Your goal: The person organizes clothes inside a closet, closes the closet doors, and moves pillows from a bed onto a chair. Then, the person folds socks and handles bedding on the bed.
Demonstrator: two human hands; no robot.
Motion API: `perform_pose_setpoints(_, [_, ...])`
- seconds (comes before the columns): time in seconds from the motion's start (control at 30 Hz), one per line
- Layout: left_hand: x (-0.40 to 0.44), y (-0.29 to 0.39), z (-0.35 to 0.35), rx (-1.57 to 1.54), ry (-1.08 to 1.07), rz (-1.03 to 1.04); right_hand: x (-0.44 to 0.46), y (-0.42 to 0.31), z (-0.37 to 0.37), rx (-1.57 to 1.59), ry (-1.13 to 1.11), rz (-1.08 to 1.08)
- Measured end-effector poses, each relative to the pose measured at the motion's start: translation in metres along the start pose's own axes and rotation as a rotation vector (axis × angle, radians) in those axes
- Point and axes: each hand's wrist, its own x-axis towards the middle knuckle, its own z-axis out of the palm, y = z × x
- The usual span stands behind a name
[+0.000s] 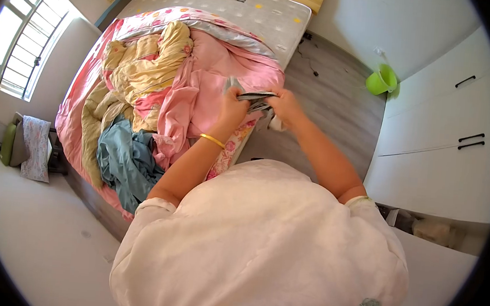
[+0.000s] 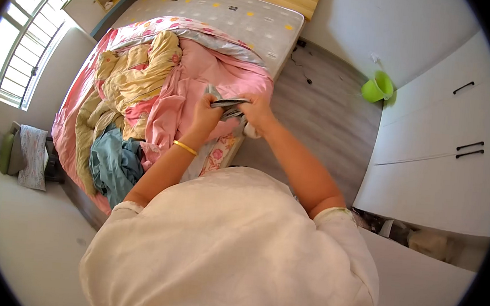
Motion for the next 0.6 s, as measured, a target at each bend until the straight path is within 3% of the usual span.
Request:
perform_pose_setpoints(0.07, [0.018, -0.025, -0.002, 0.040, 0.229, 0.086, -0.015, -0.005, 0.014, 0.250, -0.194, 0.121])
perform_pose_setpoints(0.2, [0.027, -0.029, -0.003, -0.095, 0.210, 0.043, -0.021, -0.003, 0.010, 0.148, -0.307, 0.205])
perform_pose_setpoints(0.3, [0.015, -0.015, 0.002, -0.432, 0.129, -0.130, -0.017, -0.001, 0.010, -0.417, -0.034, 0.060])
perform_pose_setpoints(0.4, [-0.003, -0.004, 0.012, -0.759, 0.035, -0.278, 0.003, 0.009, 0.000, -0.661, 0.263, -0.022])
perform_pose_setpoints(0.5, [-0.021, -0.003, 0.014, -0.627, -0.310, -0.238, 0.013, 0.021, -0.008, -0.749, 0.359, -0.099])
perform_pose_setpoints(0.6, [-0.018, -0.013, 0.015, -0.214, -0.213, -0.240, 0.018, 0.051, -0.003, -0.671, 0.389, -0.175])
